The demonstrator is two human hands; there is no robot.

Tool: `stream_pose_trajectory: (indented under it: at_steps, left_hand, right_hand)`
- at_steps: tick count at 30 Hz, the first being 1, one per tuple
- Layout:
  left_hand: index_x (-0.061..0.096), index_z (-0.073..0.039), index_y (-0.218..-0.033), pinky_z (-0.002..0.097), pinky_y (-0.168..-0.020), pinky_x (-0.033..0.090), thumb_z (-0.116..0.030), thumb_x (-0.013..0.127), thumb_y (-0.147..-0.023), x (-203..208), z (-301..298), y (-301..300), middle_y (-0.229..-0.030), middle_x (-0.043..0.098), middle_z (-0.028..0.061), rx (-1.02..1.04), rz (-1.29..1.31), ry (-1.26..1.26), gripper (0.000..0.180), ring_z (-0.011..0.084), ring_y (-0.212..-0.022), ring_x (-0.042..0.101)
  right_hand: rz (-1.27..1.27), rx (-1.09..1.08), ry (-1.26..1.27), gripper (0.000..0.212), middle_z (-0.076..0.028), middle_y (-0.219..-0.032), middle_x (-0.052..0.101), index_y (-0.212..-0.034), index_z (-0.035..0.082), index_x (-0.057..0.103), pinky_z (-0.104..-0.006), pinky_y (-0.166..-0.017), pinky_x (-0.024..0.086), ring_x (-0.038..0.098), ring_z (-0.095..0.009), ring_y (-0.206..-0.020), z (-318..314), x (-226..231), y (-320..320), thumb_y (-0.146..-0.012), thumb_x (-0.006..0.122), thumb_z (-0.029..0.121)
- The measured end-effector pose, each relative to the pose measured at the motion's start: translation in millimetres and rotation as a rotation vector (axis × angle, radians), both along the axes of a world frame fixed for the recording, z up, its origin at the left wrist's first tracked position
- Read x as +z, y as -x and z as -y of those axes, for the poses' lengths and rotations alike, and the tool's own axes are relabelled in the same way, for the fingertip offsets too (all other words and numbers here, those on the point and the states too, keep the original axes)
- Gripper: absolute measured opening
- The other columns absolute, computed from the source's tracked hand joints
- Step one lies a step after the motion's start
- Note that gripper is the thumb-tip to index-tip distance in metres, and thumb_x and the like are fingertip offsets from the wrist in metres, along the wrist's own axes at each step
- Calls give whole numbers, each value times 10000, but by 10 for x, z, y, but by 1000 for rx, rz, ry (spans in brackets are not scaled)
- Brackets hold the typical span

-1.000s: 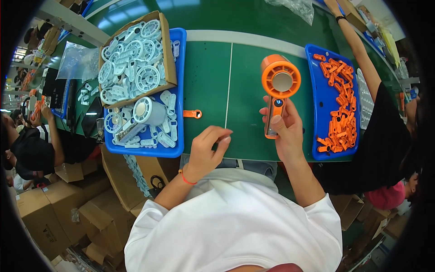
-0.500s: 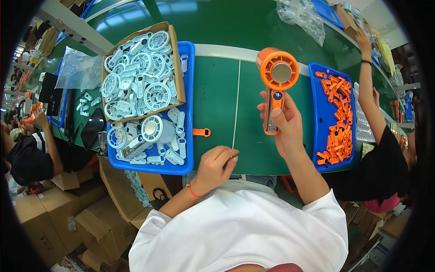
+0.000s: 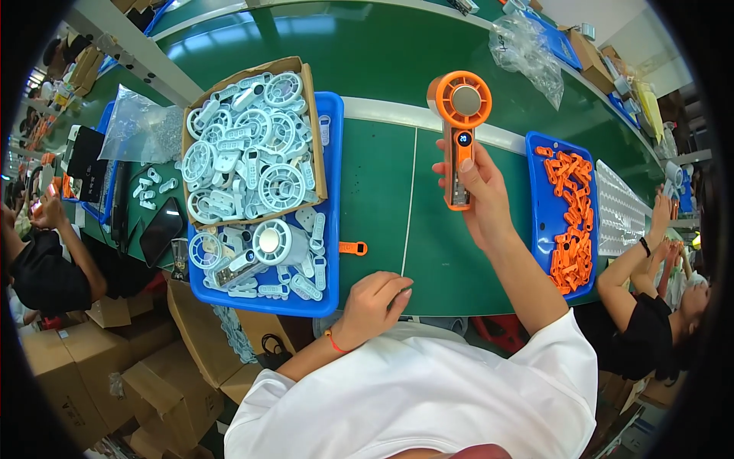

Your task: Assembling and testing plastic toy handheld fans at a factory workstation.

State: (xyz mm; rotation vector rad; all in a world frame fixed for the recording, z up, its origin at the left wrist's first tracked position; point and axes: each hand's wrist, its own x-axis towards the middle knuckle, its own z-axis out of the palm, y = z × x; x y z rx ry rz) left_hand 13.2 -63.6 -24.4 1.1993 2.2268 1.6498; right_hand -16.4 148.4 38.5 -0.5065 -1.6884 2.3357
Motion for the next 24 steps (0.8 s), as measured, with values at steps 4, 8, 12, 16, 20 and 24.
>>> stream_pose_trajectory:
  at_steps: [4, 8, 12, 16, 20, 24]
  left_hand:
    - [612, 14, -841, 318, -564, 470, -9, 608, -748, -7, 14, -6, -780, 608, 126, -2, -7, 5, 96, 250, -641, 585]
    - [615, 10, -821, 313, -536, 448, -42, 616, -770, -8, 7, -4, -751, 607, 114, -5, -7, -9, 73, 243, -610, 569]
    - [613, -3, -735, 308, -502, 432, -75, 619, -788, -35, 44, 4, -669, 586, 97, 16, -48, -40, 90, 226, -563, 555]
    - [613, -27, -717, 321, -500, 434, -87, 641, -774, -25, -18, 7, -662, 572, 73, 57, -61, -22, 87, 224, -554, 547]
    - [608, -23, -700, 307, -486, 428, -71, 638, -763, -4, 3, -27, -653, 574, 71, 84, -55, -6, 84, 214, -543, 548]
    - [610, -29, -690, 303, -488, 426, -63, 640, -749, -38, -22, -76, -654, 578, 65, 46, -67, 10, 75, 210, -541, 548]
  right_hand:
    - [17, 36, 0, 629, -78, -1142, 513, -1313, 40, 351, -250, -729, 462, 540, -125, -879, -146, -36, 319, -823, 645, 302]
    - [207, -35, -191, 602, -45, -965, 534, -1240, 36, 417, -239, -625, 426, 515, -103, -733, -539, -228, 1074, -680, 638, 46]
    - [271, -241, -595, 365, -120, -858, 586, -954, 33, 643, -314, -628, 487, 583, -216, -734, -1135, -486, 1929, -596, 657, 102]
    - [179, -508, -910, 404, -225, -962, 575, -923, 21, 633, -408, -820, 456, 549, -359, -911, -1558, -830, 2227, -570, 684, 211]
    - [152, -333, -1011, 471, -248, -944, 566, -981, -19, 595, -411, -805, 461, 551, -381, -910, -1585, -754, 2078, -614, 671, 267]
    - [260, -409, -1341, 768, -213, -1259, 403, -1257, 5, 411, -448, -922, 381, 466, -372, -1085, -1753, -867, 1760, -662, 701, 394]
